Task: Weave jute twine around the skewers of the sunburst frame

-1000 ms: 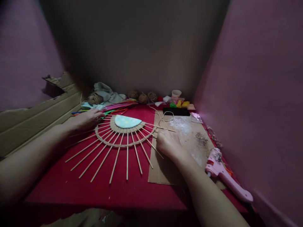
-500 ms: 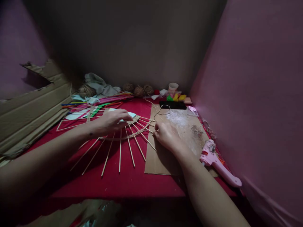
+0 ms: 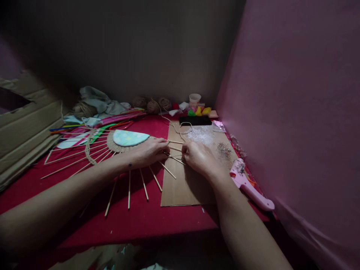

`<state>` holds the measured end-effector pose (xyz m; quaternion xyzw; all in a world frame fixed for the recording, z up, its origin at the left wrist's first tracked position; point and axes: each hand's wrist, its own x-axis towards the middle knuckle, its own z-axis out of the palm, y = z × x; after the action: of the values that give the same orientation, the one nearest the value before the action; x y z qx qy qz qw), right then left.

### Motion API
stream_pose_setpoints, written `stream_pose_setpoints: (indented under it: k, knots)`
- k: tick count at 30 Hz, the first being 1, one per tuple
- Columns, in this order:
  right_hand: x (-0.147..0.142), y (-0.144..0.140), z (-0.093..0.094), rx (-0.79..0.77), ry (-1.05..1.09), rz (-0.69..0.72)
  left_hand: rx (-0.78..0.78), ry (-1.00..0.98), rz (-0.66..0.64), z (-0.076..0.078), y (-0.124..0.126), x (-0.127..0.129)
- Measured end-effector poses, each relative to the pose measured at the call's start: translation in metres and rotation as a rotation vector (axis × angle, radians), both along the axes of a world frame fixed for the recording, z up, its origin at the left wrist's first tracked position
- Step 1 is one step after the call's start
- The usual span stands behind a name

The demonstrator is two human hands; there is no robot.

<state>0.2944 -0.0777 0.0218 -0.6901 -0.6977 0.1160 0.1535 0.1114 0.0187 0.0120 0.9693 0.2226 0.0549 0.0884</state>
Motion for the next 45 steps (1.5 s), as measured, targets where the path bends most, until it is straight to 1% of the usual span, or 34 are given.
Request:
stream_pose_setpoints:
  k: [3, 5, 8, 10, 13, 16, 20, 22, 24, 27, 29, 31, 34, 36, 38, 40, 42, 45]
  knots:
    - [-0.001, -0.002, 0.006, -0.010, -0.017, -0.018, -0.052, -0.053, -0.024, -0.006, 0.009, -0.003]
    - [0.000, -0.004, 0.008, -0.057, 0.016, -0.014, -0.086, -0.074, -0.040, -0.008, 0.015, -0.004]
    - [0.005, -0.006, 0.010, -0.144, 0.068, 0.053, -0.128, -0.082, -0.032, -0.010, 0.019, -0.004]
    - [0.008, -0.008, 0.011, -0.181, 0.044, 0.087, -0.147, -0.087, -0.024, -0.011, 0.019, -0.003]
    - [0.008, -0.010, 0.012, -0.238, -0.022, 0.082, -0.143, -0.086, -0.023, -0.012, 0.018, -0.002]
    - [0.005, -0.012, 0.014, -0.299, -0.034, 0.104, -0.130, -0.069, -0.020, -0.012, 0.018, 0.000]
    - [0.005, -0.013, 0.016, -0.323, -0.059, 0.131, -0.089, -0.063, -0.022, -0.009, 0.017, 0.000]
    - [0.008, -0.013, 0.014, -0.303, -0.087, 0.117, -0.058, -0.067, -0.028, -0.006, 0.016, 0.000]
    - [0.012, -0.013, 0.012, -0.251, -0.137, 0.092, -0.055, -0.058, -0.031, -0.003, 0.015, -0.001]
    - [0.014, -0.011, 0.008, -0.125, -0.225, 0.049, -0.079, -0.037, -0.048, -0.003, 0.015, -0.002]
    - [0.013, -0.010, 0.007, -0.041, -0.287, -0.016, -0.092, -0.035, -0.064, -0.003, 0.015, -0.002]
    - [0.010, -0.009, 0.008, 0.036, -0.343, -0.076, -0.106, -0.035, -0.068, -0.004, 0.014, -0.002]
    - [0.002, -0.007, 0.016, 0.119, -0.374, -0.107, -0.127, -0.025, -0.055, -0.002, 0.013, -0.002]
    - [-0.003, -0.003, 0.024, 0.110, -0.391, -0.140, -0.153, -0.020, -0.052, 0.000, 0.011, -0.003]
    - [-0.007, 0.005, 0.030, 0.061, -0.403, -0.198, -0.189, -0.024, -0.055, 0.003, 0.008, -0.004]
    - [-0.008, 0.017, 0.030, 0.047, -0.380, -0.245, -0.217, -0.048, -0.043, 0.006, 0.007, -0.005]
    - [-0.008, 0.030, 0.024, 0.080, -0.322, -0.280, -0.233, -0.078, -0.021, 0.008, 0.006, -0.006]
    - [-0.008, 0.045, 0.007, 0.111, -0.269, -0.344, -0.255, -0.093, -0.005, 0.006, 0.007, -0.009]
